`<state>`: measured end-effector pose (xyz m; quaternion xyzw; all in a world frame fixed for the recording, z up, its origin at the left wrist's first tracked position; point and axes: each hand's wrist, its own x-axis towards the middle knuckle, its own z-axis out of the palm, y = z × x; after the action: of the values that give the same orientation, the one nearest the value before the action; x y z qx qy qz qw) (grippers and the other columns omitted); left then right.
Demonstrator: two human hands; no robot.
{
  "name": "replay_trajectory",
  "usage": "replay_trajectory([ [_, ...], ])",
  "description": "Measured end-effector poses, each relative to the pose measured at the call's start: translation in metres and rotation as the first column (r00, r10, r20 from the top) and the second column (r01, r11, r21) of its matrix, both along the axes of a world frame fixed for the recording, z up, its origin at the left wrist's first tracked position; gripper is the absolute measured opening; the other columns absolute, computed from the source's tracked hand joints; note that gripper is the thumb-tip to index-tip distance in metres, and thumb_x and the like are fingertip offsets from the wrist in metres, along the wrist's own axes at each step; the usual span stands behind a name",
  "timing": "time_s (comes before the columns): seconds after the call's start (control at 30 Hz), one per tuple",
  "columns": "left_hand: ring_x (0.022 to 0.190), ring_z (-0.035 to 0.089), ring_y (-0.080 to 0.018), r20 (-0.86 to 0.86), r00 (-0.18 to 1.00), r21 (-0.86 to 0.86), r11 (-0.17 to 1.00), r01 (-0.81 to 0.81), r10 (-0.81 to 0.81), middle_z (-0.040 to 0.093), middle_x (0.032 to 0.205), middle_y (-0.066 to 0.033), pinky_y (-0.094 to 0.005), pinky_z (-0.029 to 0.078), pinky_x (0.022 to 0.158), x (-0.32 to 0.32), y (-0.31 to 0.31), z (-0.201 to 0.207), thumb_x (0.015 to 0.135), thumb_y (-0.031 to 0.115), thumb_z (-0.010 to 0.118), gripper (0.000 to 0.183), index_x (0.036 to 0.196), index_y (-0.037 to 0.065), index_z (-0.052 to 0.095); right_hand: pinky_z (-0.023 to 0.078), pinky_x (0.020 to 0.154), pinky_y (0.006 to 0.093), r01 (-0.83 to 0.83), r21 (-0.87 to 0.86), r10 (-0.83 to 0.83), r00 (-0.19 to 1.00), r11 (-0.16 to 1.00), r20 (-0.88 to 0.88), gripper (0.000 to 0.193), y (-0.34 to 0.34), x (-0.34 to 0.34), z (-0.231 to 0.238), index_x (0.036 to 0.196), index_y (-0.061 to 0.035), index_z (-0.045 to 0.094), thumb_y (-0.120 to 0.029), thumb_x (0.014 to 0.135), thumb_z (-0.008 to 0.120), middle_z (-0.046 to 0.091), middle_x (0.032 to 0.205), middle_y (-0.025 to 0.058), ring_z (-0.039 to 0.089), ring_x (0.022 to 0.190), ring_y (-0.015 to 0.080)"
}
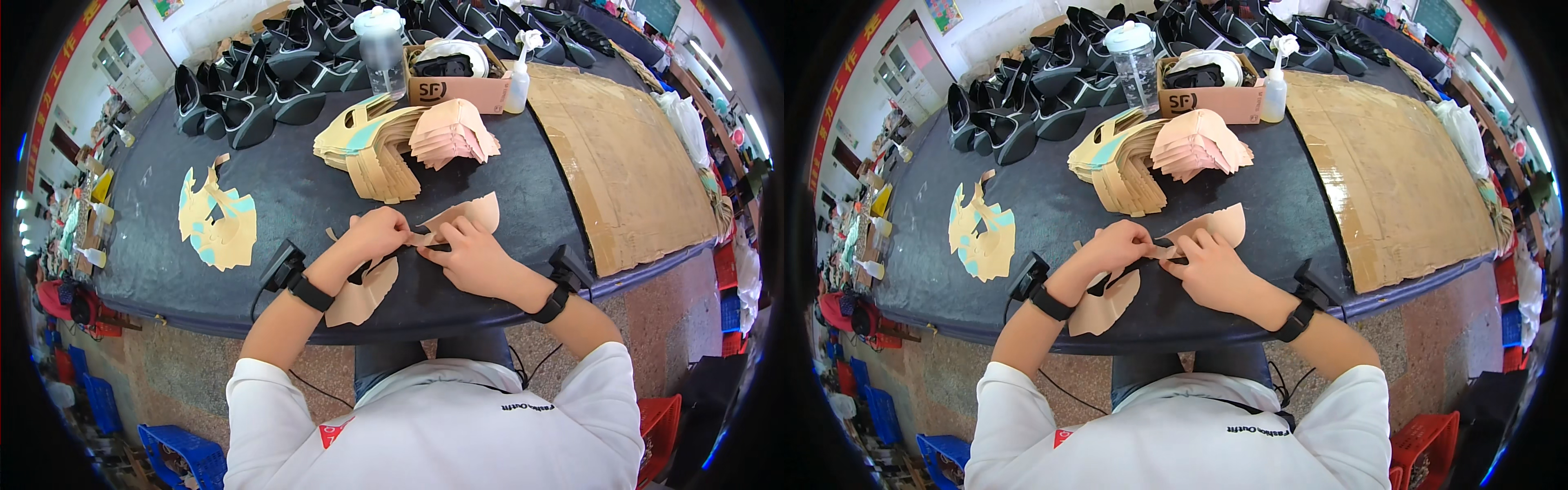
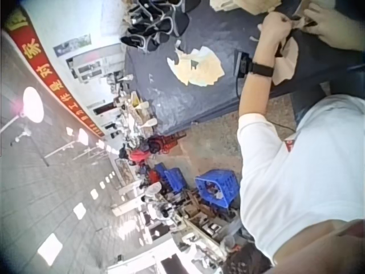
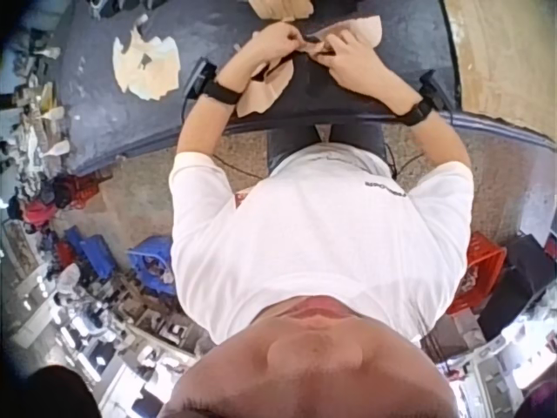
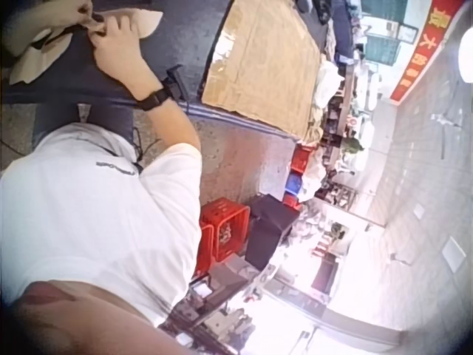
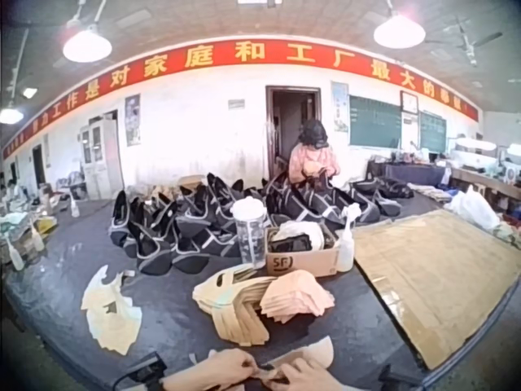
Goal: The recorder sorts, inspects, and bundles leather shoe upper components using rubber bands in a factory setting.
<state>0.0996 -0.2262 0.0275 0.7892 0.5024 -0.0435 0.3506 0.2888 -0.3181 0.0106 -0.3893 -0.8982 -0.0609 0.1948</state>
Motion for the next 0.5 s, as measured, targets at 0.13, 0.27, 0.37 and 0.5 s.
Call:
replay_trajectory([
  [0.13,0.096,0.053,-0.023,0.114,0.988,0.708,0.706,-0.005,-0.107,0.055,0.097,-0.0039,-0.0369,0.038,0.084,-0.023,-0.044,-0.004,0.074,0.027,0.07,0.028,0.094,0.01,0.06,0.044,0.079,0.0349,-0.031,-0.159,0.023,0.998,0.987,-0.053,0.033,0.003,0.012,0.0,0.103,-0.0064,0.065,-0.008,0.07,0.061,0.054,0.091,0.0056,0.051,0.084,0.0249],
  [0.27,0.099,0.051,-0.0232,-0.068,0.845,0.624,0.638,0.451,-0.531,0.053,0.101,-0.0057,-0.0378,0.038,0.086,-0.058,-0.085,0.019,0.071,0.024,0.07,0.038,0.104,0.009,0.057,0.044,0.08,0.0345,-0.048,-0.233,0.006,0.984,0.971,-0.178,0.035,0.01,0.018,-0.009,0.103,-0.0063,0.064,-0.006,0.068,0.062,0.055,0.095,0.0056,0.051,0.087,0.0251],
  [0.37,0.101,0.051,-0.0238,-0.086,0.82,0.598,0.629,0.496,-0.566,0.054,0.106,-0.0066,-0.038,0.038,0.088,-0.076,-0.101,0.012,0.072,0.022,0.068,0.04,0.108,0.008,0.058,0.045,0.082,0.0341,0.0,-0.189,-0.025,0.991,0.982,-0.133,0.035,0.002,0.009,-0.005,0.102,-0.0058,0.064,-0.003,0.067,0.062,0.054,0.093,0.0054,0.051,0.089,0.0251],
  [0.5,0.112,0.048,-0.0208,-0.063,0.848,0.678,0.601,0.423,-0.526,0.053,0.119,-0.008,-0.0378,0.036,0.093,-0.078,-0.097,0.016,0.075,0.021,0.065,0.041,0.113,0.007,0.056,0.046,0.081,0.0331,0.049,-0.003,-0.049,0.994,0.999,-0.097,0.036,0.008,0.001,-0.005,0.102,-0.0047,0.064,-0.003,0.066,0.062,0.053,0.089,0.0044,0.051,0.088,0.0242],
])
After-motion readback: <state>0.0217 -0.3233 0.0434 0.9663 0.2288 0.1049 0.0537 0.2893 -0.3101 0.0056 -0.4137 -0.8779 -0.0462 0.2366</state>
